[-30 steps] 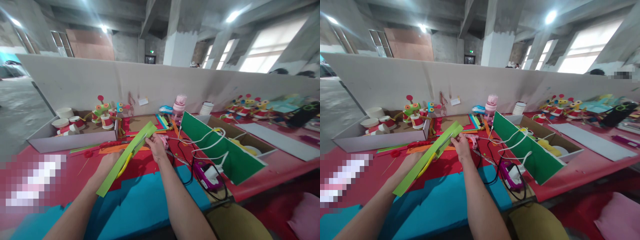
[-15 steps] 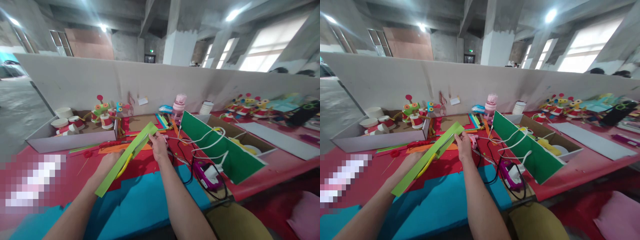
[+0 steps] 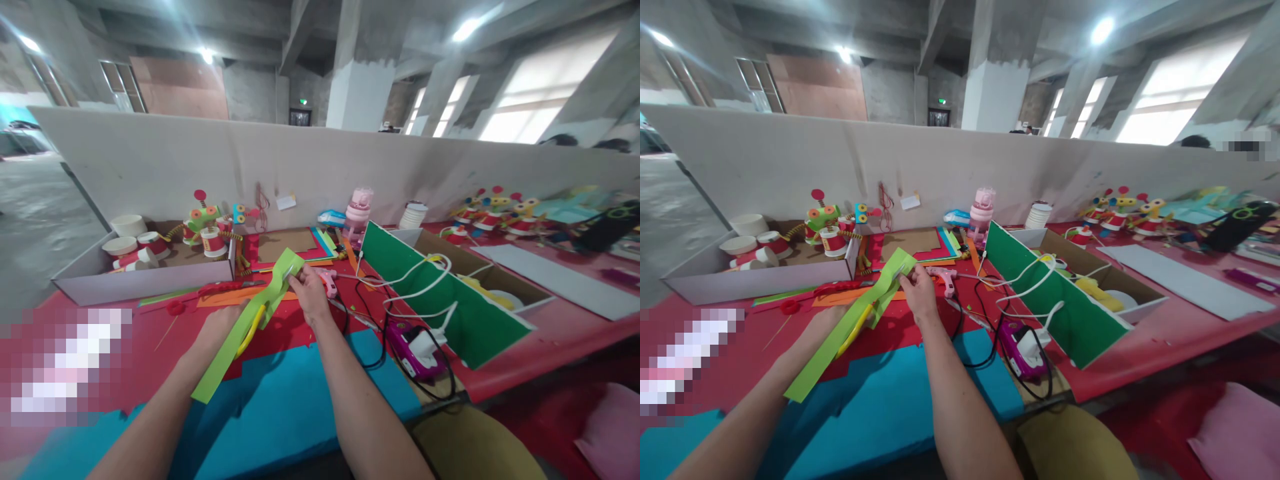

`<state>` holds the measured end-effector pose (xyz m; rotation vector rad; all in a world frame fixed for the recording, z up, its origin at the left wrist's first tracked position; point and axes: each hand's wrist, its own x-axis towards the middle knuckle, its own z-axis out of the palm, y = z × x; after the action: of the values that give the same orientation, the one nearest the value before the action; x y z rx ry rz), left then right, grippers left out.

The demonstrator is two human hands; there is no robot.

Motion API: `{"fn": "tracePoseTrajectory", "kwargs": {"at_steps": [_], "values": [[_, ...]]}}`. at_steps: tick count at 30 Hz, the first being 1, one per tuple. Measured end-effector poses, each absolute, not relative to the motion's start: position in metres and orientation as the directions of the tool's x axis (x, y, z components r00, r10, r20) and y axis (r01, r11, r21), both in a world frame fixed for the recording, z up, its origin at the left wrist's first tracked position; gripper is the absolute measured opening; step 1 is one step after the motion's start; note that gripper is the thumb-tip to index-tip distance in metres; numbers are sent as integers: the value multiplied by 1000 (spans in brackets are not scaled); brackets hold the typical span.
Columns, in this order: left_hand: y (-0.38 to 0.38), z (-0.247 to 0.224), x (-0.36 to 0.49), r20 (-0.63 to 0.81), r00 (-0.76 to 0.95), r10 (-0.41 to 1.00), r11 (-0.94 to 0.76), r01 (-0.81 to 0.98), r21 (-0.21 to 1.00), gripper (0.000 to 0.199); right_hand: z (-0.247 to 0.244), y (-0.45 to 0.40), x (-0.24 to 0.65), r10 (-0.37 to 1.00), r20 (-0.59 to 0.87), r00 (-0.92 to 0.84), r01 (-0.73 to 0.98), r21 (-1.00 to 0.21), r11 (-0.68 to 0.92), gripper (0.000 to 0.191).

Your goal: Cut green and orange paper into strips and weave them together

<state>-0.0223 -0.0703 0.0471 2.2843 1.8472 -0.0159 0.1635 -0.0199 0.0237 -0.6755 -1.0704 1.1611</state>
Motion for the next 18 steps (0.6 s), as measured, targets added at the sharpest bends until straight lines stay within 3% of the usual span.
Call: {"fn": "tracePoseTrajectory", "kwargs": {"at_steps": [7, 18], "values": [[-70, 43, -23, -65, 239, 969, -216, 943, 253, 25, 25, -21, 163, 953, 303, 34, -393, -872, 291, 31], [-63, 38, -24, -65, 204, 977, -183, 954, 238, 31, 23, -19, 163, 957, 287, 39, -388, -878, 279, 34]]}}
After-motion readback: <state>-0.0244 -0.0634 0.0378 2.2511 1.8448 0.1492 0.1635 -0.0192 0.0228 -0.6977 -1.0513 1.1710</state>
